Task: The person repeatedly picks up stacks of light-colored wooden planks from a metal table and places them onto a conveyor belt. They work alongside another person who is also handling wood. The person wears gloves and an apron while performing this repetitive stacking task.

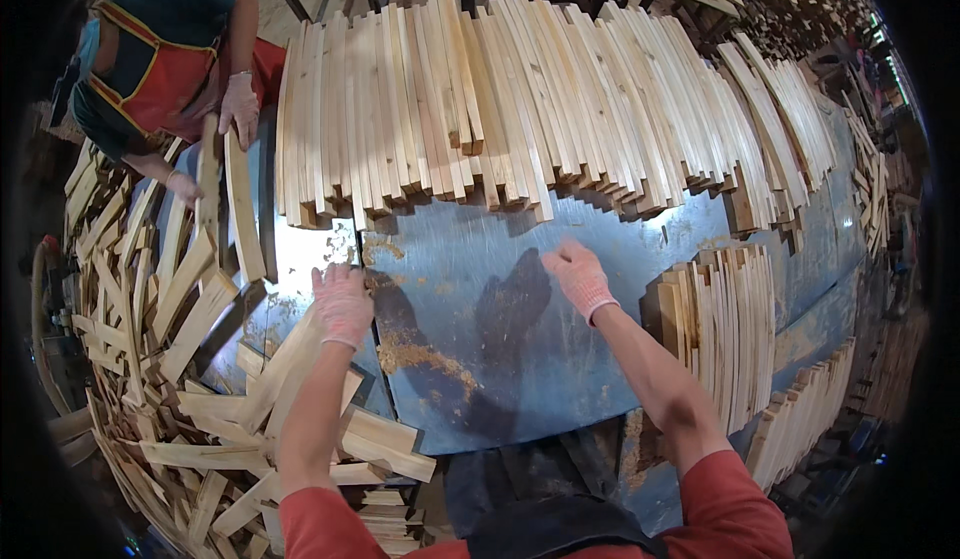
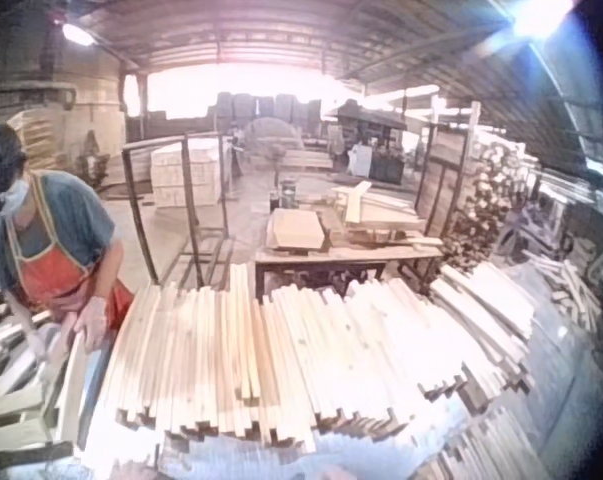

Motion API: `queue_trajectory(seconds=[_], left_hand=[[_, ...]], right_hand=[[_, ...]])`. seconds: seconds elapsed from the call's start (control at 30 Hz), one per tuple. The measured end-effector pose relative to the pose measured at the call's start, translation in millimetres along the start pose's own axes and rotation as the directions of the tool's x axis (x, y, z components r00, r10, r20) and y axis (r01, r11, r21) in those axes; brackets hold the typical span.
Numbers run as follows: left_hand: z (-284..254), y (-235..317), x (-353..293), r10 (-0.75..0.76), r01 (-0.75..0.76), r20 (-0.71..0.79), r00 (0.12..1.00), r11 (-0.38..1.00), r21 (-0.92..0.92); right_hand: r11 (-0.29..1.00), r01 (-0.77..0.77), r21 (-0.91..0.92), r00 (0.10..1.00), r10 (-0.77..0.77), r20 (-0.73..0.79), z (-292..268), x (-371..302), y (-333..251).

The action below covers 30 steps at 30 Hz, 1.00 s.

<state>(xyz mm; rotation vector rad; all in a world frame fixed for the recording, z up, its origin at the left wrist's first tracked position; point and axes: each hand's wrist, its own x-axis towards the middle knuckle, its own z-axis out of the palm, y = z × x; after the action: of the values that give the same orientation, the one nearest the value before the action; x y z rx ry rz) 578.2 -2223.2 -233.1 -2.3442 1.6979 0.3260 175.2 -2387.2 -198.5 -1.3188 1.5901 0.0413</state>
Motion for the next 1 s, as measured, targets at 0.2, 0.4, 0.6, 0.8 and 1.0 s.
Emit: queue_trajectory(seconds=[0.2, 0.4, 0.6, 0.8, 1.0], left_hand=[[-26, 14, 49, -0.292, 0.177, -0.121, 0.949, 0.809, -0.561], [10, 13, 128, -0.445, 0.408, 0.097, 0.890, 0.685, -0.604], [8, 24, 140, -0.328, 0.252, -0.055, 0.943, 0.813, -0.524], [9, 45, 73, -0.366, 0.313, 0.006, 0.931, 0.788, -0.530], [25, 68, -57, -0.319, 0.329, 0.100, 0.942, 0.830, -0.451]], right_hand=[[0.975, 0.140, -0.170, 0.920, -0.192, -0.342, 12, 56, -10], [0.945, 0.066, -0.321, 0.993, -0.093, -0.071, -4, 81, -56], [0.904, 0.021, -0.426, 0.981, -0.101, -0.166, -2, 108, -51], [0.910, 0.074, -0.408, 0.977, -0.149, -0.155, 8, 79, -26], [0.915, 0.085, -0.394, 0.969, -0.168, -0.180, 37, -14, 62]])
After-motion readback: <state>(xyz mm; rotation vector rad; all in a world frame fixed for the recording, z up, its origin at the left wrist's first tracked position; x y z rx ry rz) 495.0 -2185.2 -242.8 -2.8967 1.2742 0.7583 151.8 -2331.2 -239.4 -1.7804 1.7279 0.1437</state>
